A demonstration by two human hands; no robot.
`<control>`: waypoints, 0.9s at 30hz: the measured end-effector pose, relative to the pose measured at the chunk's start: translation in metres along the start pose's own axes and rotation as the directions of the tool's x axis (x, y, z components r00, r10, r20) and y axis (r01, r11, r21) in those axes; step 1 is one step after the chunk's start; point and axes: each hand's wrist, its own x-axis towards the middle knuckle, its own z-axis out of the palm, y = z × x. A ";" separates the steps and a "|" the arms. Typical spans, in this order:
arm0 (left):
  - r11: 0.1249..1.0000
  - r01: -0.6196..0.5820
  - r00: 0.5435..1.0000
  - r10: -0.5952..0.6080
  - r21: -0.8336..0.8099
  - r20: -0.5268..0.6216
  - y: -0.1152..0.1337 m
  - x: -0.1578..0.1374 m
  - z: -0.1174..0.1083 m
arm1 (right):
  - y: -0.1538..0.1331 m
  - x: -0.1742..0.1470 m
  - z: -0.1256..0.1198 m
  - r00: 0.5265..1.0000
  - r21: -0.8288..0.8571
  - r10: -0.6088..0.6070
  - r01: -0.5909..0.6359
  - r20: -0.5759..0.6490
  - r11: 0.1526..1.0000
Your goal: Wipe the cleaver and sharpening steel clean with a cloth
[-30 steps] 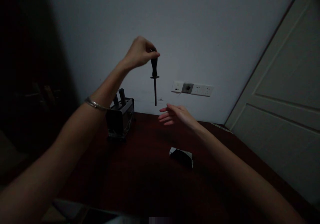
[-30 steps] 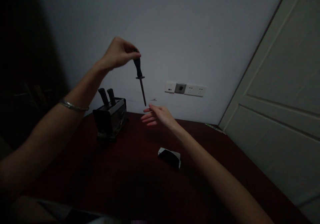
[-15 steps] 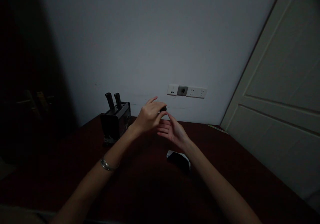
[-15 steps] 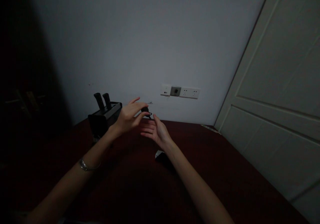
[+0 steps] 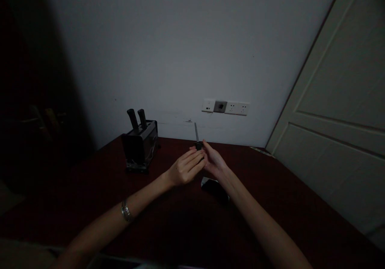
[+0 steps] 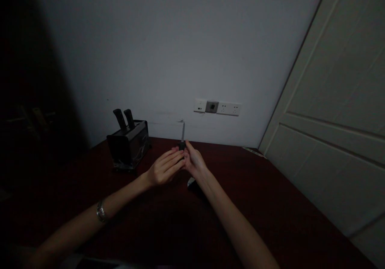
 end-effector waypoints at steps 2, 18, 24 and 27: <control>1.000 0.003 1.000 -0.003 0.003 -0.015 0.007 -0.007 0.001 | 0.005 0.001 -0.003 0.999 -0.032 -0.026 0.025 -0.041 0.999; 0.700 0.573 0.809 -0.566 -0.427 0.158 0.044 -0.066 0.026 | 0.023 -0.016 -0.028 0.919 -0.180 -0.348 0.316 -0.185 0.931; 0.565 0.825 0.434 -0.630 -0.004 0.643 0.047 -0.073 0.074 | 0.039 -0.015 -0.053 0.927 -0.214 -0.317 0.275 -0.198 0.937; 0.566 0.824 0.345 -0.526 0.017 0.778 0.054 -0.068 0.096 | 0.050 -0.011 -0.062 0.921 -0.243 -0.333 0.282 -0.203 0.928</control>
